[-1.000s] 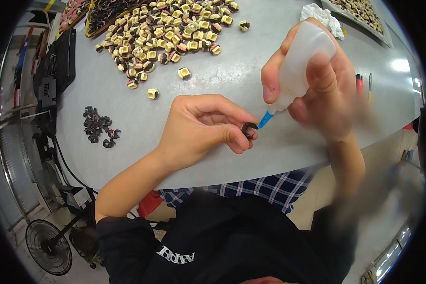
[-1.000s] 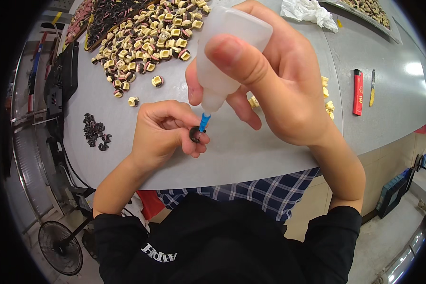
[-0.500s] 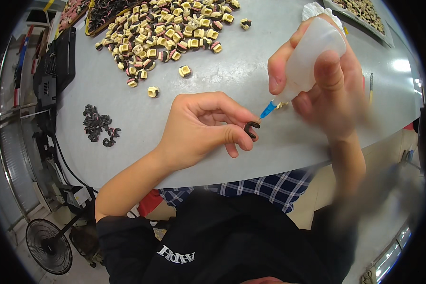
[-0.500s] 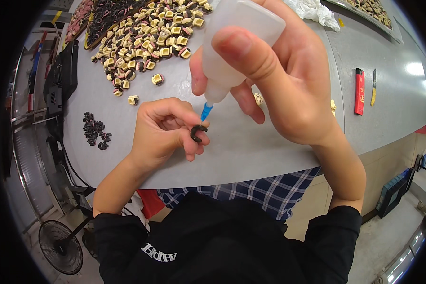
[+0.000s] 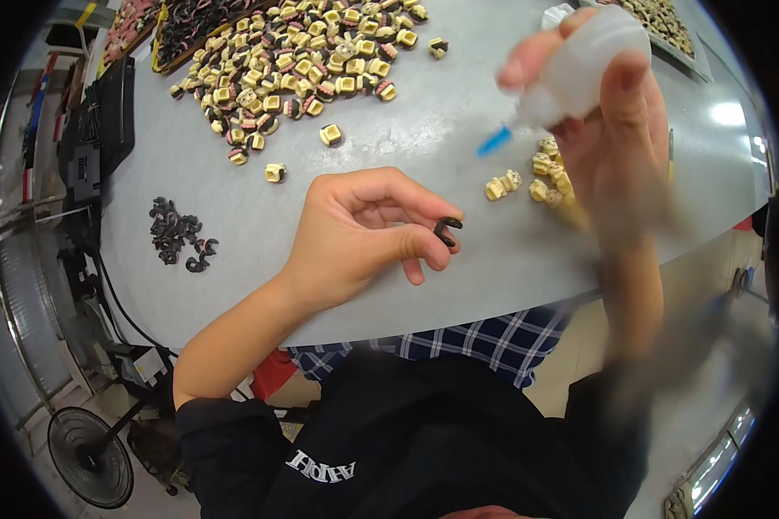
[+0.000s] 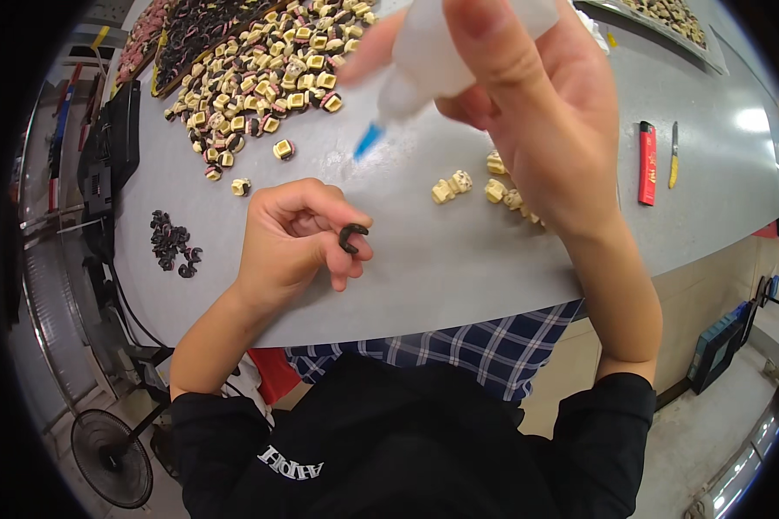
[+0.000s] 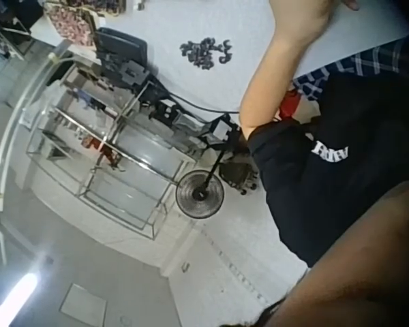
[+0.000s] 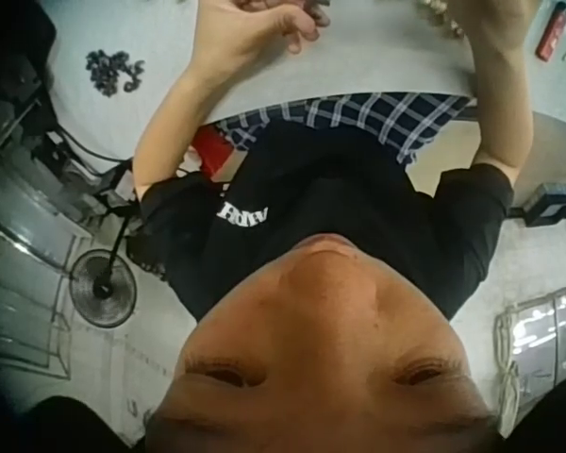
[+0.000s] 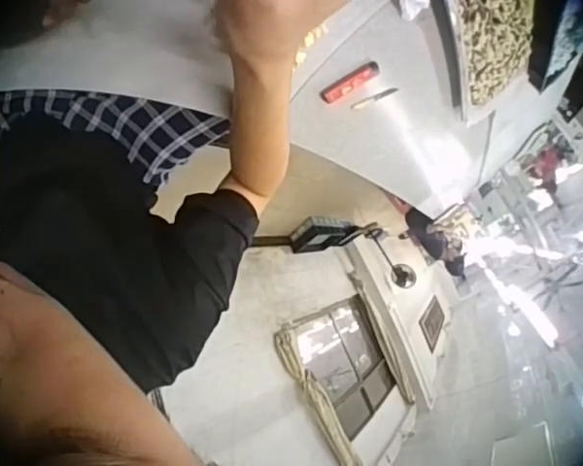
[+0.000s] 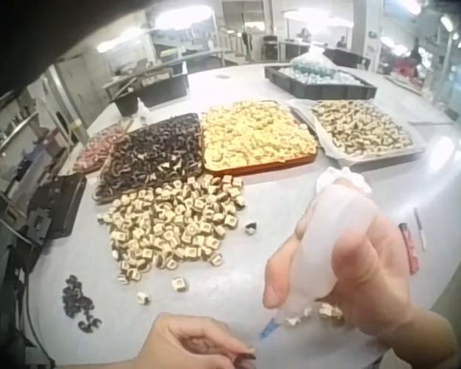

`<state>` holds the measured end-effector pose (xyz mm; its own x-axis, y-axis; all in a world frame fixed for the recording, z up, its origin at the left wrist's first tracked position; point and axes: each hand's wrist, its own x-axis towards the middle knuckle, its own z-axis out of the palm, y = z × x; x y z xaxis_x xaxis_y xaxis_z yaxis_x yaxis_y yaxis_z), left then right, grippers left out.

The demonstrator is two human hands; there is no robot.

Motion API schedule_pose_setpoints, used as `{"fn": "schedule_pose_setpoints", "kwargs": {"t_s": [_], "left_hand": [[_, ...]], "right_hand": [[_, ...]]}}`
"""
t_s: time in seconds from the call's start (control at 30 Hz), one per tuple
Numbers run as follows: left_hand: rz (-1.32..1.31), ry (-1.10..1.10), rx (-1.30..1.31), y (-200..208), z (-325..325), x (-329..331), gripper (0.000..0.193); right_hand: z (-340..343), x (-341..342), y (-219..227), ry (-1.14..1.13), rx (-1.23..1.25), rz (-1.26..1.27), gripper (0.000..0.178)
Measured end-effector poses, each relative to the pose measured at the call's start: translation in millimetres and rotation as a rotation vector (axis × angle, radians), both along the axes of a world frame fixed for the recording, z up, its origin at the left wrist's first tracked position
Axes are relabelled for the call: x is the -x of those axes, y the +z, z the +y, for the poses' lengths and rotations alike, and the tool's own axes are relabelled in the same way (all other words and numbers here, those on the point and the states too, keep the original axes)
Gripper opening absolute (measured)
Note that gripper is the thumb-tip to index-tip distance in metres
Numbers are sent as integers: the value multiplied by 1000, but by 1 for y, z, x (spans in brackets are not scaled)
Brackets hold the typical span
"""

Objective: The user is applying glue to small black plastic pieces and attaching them to gold-colored components.

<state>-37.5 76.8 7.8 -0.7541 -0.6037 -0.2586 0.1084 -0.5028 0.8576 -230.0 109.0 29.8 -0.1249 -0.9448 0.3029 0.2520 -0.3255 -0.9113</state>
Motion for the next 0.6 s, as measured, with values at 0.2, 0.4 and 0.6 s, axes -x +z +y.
{"fn": "schedule_pose_setpoints", "kwargs": {"t_s": [0.2, 0.4, 0.6], "left_hand": [[97, -15, 45, -6, -1, -4, 17], [65, 14, 73, -5, 0, -3, 19], [-16, 74, 139, -3, -2, -4, 24]], "right_hand": [[-12, 19, 29, -319, -17, 167, 34], [-27, 72, -3, -300, 185, 961, 33], [-26, 65, -10, -238, -62, 967, 42]]}}
